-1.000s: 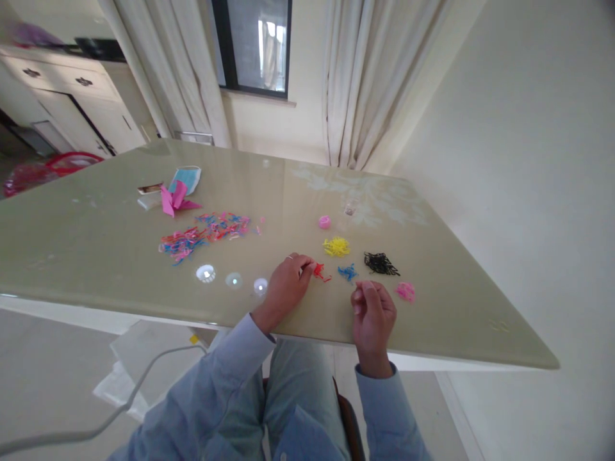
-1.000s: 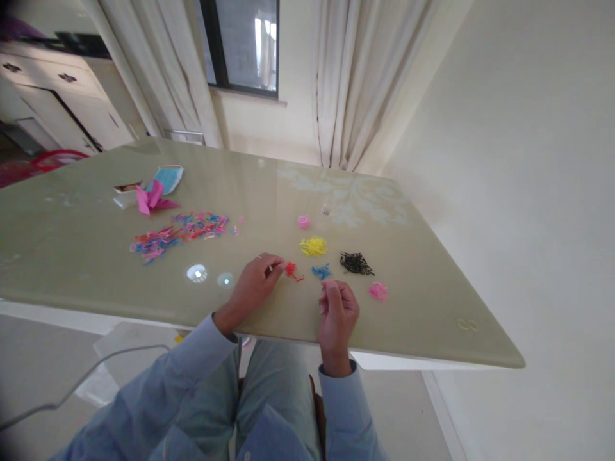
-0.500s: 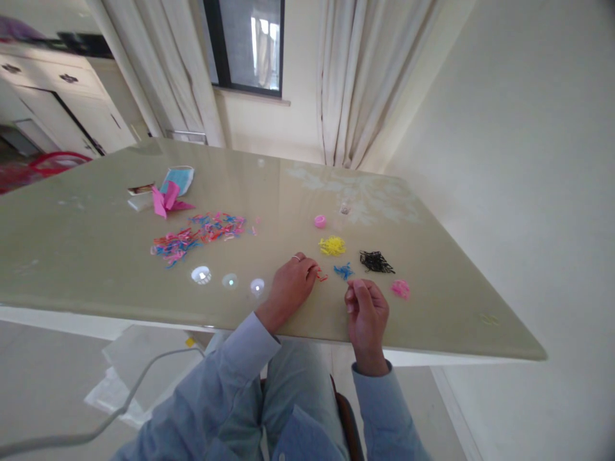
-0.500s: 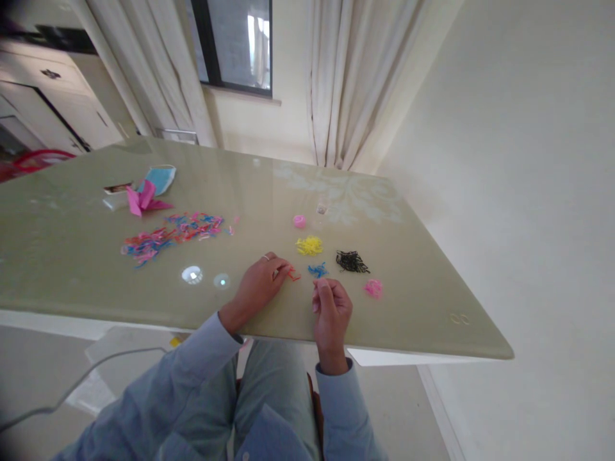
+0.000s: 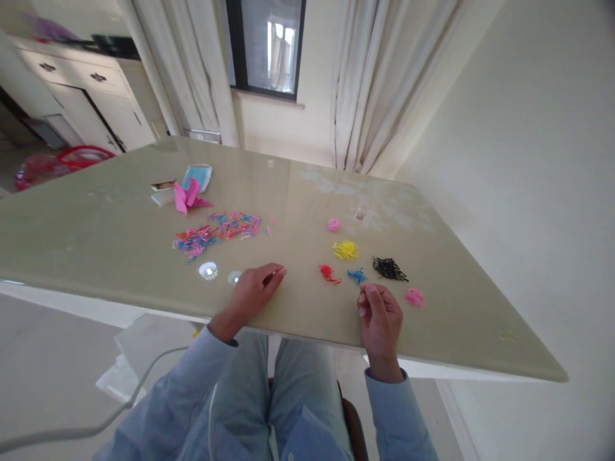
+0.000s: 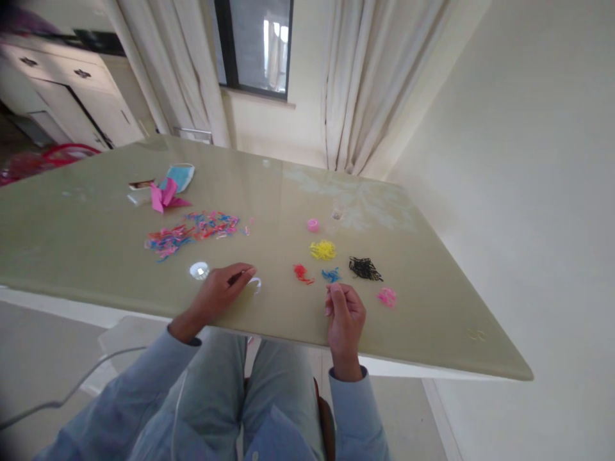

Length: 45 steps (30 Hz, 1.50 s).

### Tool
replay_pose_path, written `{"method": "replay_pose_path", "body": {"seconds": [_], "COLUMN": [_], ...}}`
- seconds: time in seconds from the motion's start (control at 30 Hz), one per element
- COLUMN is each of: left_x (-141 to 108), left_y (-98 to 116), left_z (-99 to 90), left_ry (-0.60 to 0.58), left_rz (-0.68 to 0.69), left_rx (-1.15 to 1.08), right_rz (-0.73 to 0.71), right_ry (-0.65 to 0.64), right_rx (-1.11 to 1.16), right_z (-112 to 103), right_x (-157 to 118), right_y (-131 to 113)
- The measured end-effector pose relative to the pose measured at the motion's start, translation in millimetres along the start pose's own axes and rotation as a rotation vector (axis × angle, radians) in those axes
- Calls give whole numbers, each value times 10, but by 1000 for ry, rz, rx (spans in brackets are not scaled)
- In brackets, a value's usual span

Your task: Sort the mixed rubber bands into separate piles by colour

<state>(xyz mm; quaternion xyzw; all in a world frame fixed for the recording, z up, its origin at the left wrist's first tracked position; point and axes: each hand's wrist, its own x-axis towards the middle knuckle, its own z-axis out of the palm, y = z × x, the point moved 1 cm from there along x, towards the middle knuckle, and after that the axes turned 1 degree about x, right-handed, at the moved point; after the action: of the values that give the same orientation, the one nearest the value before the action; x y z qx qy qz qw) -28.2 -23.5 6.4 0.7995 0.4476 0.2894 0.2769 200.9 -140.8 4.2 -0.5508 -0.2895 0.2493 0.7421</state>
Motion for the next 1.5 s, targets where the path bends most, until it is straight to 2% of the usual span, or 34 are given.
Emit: {"method": "replay_pose_path", "body": {"seconds": [0.07, 0.17, 0.27, 0.33, 0.43, 0.53, 0.63, 0.7, 0.77, 0.83, 0.97, 1.2, 1.5], "left_x": [-97, -185, -201, -198, -200, -210, -215, -213, -210, -209, -205, -195, -206], "left_y": [-68, -97, -85, -72, -58, -58, -63, -65, -66, -67, -76, -83, -88], "left_z": [-100, -147, -123, -106, -104, -124, -142, -147, -145, -139, -135, -142, -140], "left_ry": [36, 47, 29, 34, 64, 99, 124, 129, 133, 142, 167, 185, 172], "left_rz": [-41, -40, -33, -33, -40, -67, -88, -93, -82, -67, -67, -72, -58], "left_rx": [-8, -24, -10, 1, -24, -87, -174, -204, -208, -211, -244, -323, -342], "right_rz": [-4, -12, -32, -53, -63, -78, -208, -379, -492, -525, -533, -590, -636], "right_ry": [10, 20, -73, -206, -504, -786, -872, -949, -1023, -1071, -1097, -1110, -1075], "right_rx": [-15, -30, -53, -110, -249, -368, -619, -867, -1035, -1109, -1210, -1326, -1185], "right_z": [25, 140, 382, 616, 1060, 1557, 2031, 2310, 2535, 2698, 2877, 2978, 2956], "right_x": [3, -8, -30, -27, 39, 180, 338, 401, 422, 414, 381, 395, 439], "right_y": [-5, -38, -127, -210, -292, -242, -80, 43, 153, 239, 347, 367, 346]}}
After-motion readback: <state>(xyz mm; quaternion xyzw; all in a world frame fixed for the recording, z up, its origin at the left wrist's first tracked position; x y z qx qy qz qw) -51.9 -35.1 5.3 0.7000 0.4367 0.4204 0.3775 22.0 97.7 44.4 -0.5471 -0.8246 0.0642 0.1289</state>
